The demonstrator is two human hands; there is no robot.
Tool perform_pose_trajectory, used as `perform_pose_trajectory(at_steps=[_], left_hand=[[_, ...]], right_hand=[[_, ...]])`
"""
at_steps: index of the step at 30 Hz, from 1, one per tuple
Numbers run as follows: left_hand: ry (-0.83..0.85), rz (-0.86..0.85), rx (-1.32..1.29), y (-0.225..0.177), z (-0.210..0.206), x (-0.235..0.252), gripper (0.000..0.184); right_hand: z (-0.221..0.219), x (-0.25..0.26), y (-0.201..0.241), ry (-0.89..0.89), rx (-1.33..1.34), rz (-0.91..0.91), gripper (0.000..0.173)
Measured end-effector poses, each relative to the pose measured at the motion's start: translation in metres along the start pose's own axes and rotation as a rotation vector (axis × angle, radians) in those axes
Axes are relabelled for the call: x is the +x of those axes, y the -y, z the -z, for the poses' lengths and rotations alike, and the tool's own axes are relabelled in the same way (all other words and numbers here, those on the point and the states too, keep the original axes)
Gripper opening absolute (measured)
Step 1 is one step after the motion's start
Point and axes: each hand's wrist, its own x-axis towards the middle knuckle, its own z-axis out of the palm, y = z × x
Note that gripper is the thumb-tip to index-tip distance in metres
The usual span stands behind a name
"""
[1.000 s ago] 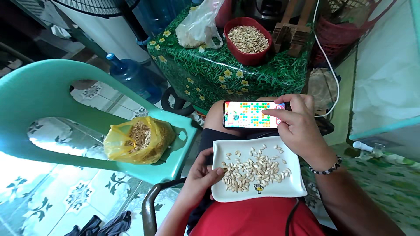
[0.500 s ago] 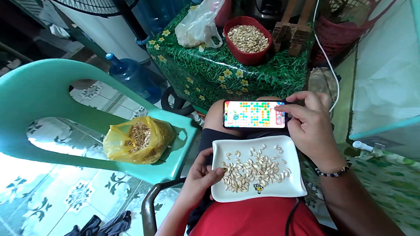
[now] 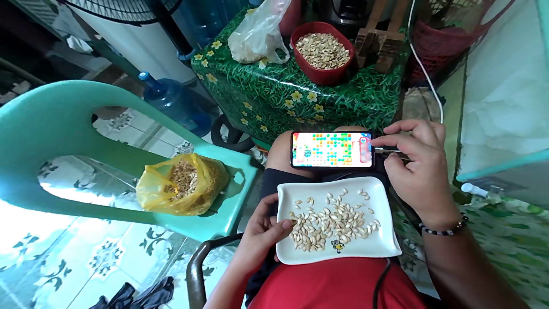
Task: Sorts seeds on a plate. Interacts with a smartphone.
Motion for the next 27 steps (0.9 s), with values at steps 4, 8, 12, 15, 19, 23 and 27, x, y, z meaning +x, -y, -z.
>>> perform_pose_trajectory(at_steps=[4,8,12,15,19,23,27], left_hand=[[0.0,0.001,0.002,0.0,0.0,0.0,0.056],[-0.002,0.0,0.003,0.0,0.0,0.0,0.056],[-0.007,-0.001,0.006,0.0,0.0,0.0,0.056],[-0.008,-0.002,-0.006,0.0,0.0,0.0,0.056],[-0.004,0.0,0.002,0.0,0.0,0.001,0.055],[-0.002,-0.003,-0.001,0.0,0.0,0.001,0.055],[0.003,-0.002,0.011,-0.001,0.0,0.001,0.055]], right_hand=[[-0.001,-0.001,0.001,0.004,0.01,-0.004,0.037],[-0.003,-0.001,0.002,0.014,0.017,-0.003,0.035],[-0.008,-0.003,0.003,0.028,0.013,0.024,0.036],[-0.013,-0.003,0.004,0.064,0.021,0.048,0.039],[-0.02,-0.004,0.006,0.096,0.002,0.057,0.042],[-0.021,-0.004,0.005,0.095,0.002,0.041,0.044],[-0.019,-0.005,0.004,0.083,-0.007,0.027,0.044]])
